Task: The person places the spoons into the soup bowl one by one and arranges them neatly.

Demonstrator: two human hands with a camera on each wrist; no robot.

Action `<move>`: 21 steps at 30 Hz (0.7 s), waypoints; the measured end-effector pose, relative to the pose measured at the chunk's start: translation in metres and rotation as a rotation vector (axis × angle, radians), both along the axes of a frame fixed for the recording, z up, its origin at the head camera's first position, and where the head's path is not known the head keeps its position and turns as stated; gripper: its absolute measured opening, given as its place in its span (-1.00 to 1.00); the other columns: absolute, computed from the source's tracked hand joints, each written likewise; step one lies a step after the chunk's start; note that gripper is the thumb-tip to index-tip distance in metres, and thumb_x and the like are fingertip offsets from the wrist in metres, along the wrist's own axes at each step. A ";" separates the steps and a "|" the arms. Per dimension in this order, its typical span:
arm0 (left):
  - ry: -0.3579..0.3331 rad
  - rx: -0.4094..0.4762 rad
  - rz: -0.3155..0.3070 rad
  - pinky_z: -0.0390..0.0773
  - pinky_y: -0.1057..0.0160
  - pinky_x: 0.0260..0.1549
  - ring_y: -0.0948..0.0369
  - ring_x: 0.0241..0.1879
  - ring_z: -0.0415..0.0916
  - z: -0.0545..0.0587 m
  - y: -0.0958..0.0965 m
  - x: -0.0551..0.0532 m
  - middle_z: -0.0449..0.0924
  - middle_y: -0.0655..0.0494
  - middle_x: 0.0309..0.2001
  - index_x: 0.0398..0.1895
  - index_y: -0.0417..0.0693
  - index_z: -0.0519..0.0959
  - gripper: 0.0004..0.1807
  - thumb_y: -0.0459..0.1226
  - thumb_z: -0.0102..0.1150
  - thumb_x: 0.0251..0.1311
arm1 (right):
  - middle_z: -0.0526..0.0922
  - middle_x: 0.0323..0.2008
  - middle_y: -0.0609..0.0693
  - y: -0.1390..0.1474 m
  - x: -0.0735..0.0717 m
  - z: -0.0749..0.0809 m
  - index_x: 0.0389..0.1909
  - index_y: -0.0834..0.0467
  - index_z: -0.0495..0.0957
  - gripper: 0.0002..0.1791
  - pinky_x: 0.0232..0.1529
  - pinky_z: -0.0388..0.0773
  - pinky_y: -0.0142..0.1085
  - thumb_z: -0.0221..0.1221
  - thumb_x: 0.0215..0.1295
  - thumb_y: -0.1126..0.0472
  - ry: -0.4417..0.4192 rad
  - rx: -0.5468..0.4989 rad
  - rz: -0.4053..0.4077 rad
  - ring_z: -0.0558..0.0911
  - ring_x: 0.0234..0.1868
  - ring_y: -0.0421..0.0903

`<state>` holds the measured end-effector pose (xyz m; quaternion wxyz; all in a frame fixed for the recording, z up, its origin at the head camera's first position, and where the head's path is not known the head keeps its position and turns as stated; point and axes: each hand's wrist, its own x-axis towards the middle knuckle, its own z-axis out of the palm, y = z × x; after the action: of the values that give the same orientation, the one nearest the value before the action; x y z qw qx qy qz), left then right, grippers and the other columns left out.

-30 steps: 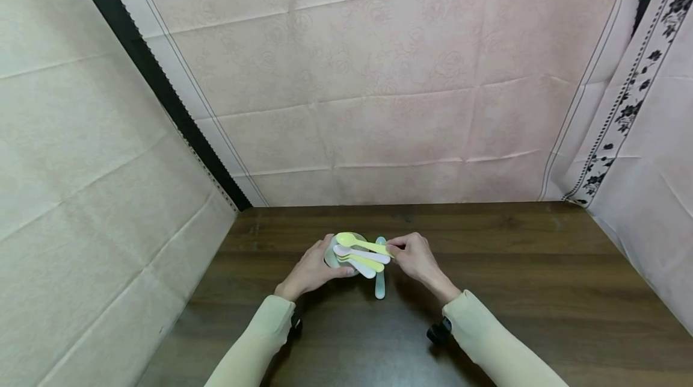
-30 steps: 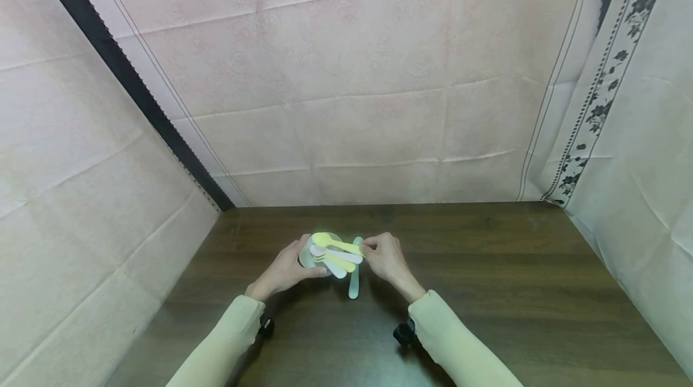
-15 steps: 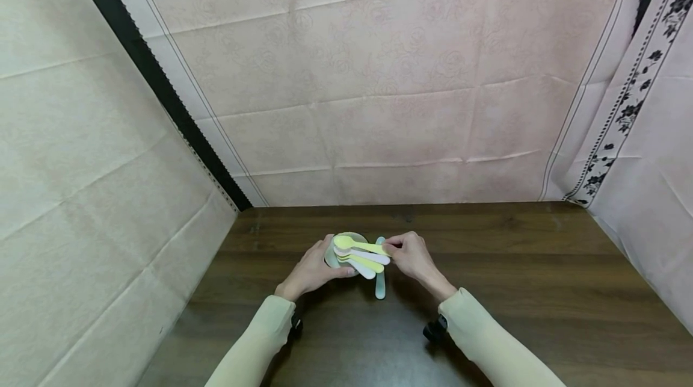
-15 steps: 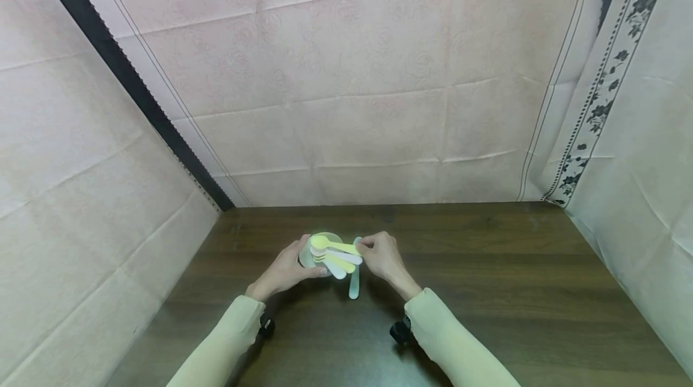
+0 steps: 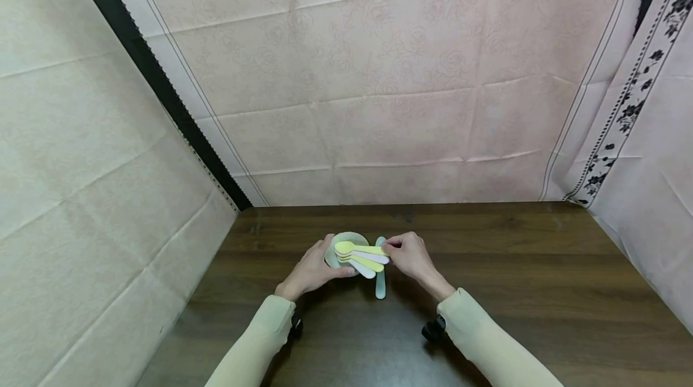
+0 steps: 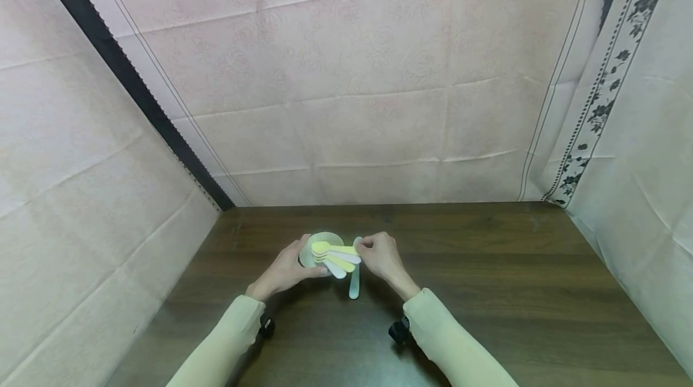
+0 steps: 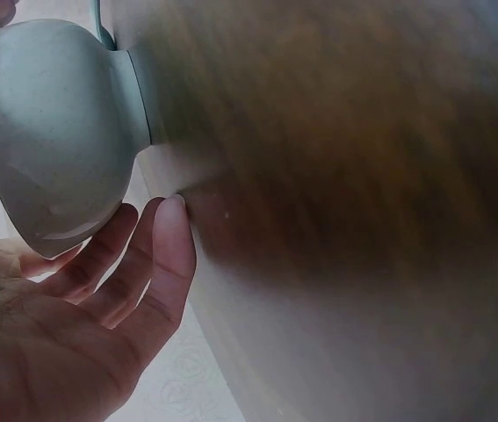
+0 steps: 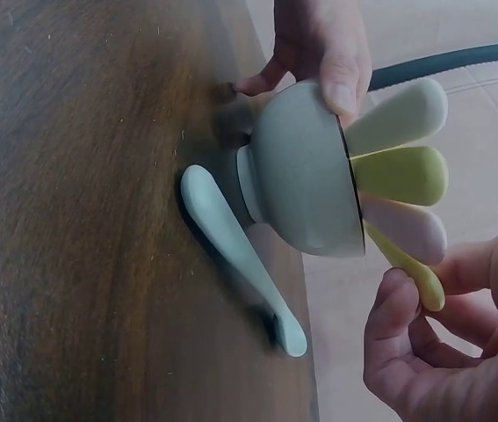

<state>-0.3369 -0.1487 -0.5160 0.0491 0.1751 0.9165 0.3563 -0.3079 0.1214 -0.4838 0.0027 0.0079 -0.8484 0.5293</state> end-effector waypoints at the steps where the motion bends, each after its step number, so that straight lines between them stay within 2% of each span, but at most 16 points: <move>1: 0.000 -0.003 0.001 0.54 0.02 0.11 0.14 0.07 0.50 0.000 0.000 0.000 0.57 0.09 0.20 0.57 0.21 0.34 0.00 0.31 0.55 0.14 | 0.87 -0.26 0.10 0.000 0.000 0.000 -0.03 0.24 0.86 -0.76 -0.46 0.45 -0.35 0.25 0.58 0.22 -0.003 0.002 0.001 0.68 -0.41 -0.04; 4: 0.002 -0.009 0.004 0.54 0.01 0.11 0.14 0.07 0.50 0.000 0.000 0.000 0.58 0.09 0.20 0.58 0.21 0.33 0.01 0.31 0.55 0.14 | 0.84 -0.34 0.07 0.001 0.000 -0.001 -0.04 0.25 0.85 -0.75 -0.49 0.40 -0.35 0.24 0.57 0.22 -0.002 0.012 0.006 0.60 -0.48 -0.13; 7: 0.003 -0.008 0.004 0.54 0.01 0.11 0.14 0.08 0.50 0.000 0.000 0.000 0.58 0.09 0.20 0.58 0.21 0.34 0.01 0.32 0.55 0.14 | 0.82 -0.36 0.07 0.001 0.000 -0.002 -0.03 0.25 0.85 -0.75 -0.50 0.39 -0.35 0.25 0.56 0.21 -0.009 0.015 0.004 0.57 -0.49 -0.13; 14: 0.007 -0.005 -0.001 0.54 -0.01 0.14 0.15 0.09 0.50 0.000 0.000 0.000 0.58 0.11 0.20 0.56 0.21 0.34 0.00 0.32 0.55 0.13 | 0.86 -0.29 0.09 0.001 0.000 -0.003 -0.02 0.28 0.84 -0.73 -0.42 0.51 -0.34 0.26 0.55 0.20 -0.017 0.004 -0.008 0.74 -0.35 0.00; 21: 0.007 0.001 -0.002 0.55 -0.05 0.20 0.14 0.13 0.51 0.000 -0.001 0.001 0.58 0.11 0.23 0.58 0.20 0.34 0.02 0.32 0.55 0.13 | 0.84 -0.36 0.15 0.004 0.000 -0.005 -0.09 0.28 0.85 -0.68 -0.43 0.51 -0.33 0.26 0.60 0.11 -0.021 -0.028 -0.025 0.79 -0.30 0.15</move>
<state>-0.3360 -0.1492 -0.5164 0.0462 0.1774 0.9163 0.3560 -0.3074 0.1251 -0.4892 0.0006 -0.0083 -0.8409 0.5411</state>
